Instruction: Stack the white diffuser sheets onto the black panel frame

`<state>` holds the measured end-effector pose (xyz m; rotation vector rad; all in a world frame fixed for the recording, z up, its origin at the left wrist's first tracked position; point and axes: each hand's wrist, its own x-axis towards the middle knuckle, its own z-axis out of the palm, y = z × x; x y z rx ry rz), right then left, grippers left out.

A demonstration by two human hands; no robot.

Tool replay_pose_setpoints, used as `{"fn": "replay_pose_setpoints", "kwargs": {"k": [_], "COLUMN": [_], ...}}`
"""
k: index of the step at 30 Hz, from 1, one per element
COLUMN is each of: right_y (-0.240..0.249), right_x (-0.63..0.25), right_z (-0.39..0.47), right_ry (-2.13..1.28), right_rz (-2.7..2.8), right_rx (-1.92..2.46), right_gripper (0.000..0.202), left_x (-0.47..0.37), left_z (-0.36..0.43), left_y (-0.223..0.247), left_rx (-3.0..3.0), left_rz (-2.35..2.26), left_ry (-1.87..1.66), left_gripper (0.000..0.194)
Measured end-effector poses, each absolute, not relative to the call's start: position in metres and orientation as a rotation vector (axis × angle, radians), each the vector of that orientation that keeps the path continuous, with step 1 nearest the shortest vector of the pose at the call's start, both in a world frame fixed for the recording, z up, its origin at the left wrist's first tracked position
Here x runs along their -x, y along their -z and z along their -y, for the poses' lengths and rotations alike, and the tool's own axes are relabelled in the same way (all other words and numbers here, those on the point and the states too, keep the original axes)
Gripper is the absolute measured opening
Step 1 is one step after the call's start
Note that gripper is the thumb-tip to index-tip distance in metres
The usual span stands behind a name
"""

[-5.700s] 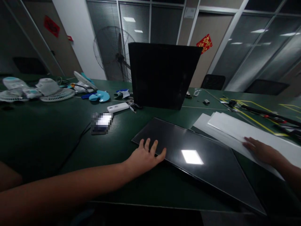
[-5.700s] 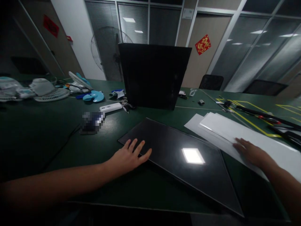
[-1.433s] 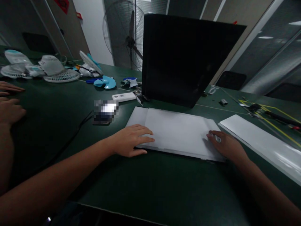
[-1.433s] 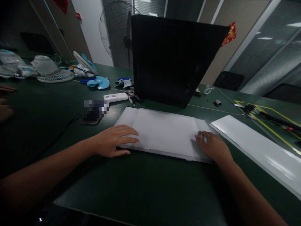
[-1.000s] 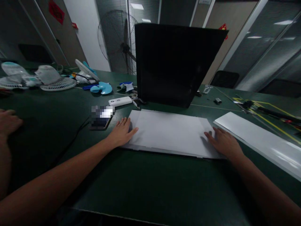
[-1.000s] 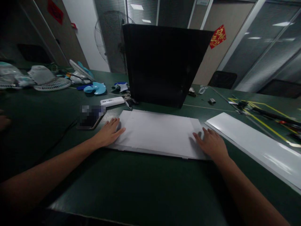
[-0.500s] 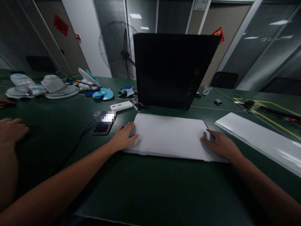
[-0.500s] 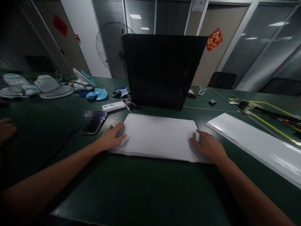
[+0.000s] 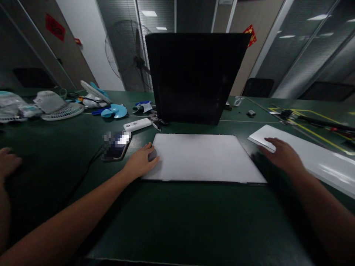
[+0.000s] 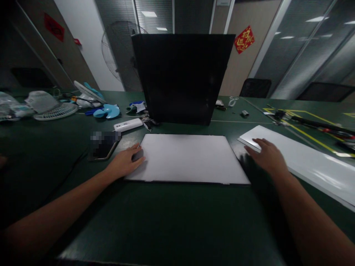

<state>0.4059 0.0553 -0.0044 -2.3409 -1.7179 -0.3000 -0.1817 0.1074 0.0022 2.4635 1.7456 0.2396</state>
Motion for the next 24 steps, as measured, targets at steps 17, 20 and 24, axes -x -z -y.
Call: {"fn": "replay_pose_setpoints", "kwargs": {"k": [17,20,24], "right_y": [0.017,0.017,0.017], "right_x": [-0.457,-0.458,-0.455], "right_z": [-0.051,-0.049,-0.047], "right_ry": [0.109,0.134,0.183], "right_rz": [1.363,1.378,1.375], "right_rx": [2.661,2.635,2.606], "right_gripper": [0.074,0.075,0.072], "left_x": [0.181,0.181,0.18], "left_z": [-0.104,-0.104,-0.106], "left_y": [-0.005,-0.005,-0.003], "left_rx": [-2.443,-2.423,-2.416], "left_rz": [-1.712,-1.724,-1.724], "left_ry": [-0.163,-0.196,-0.211], "left_gripper": [0.078,0.078,0.079]}}
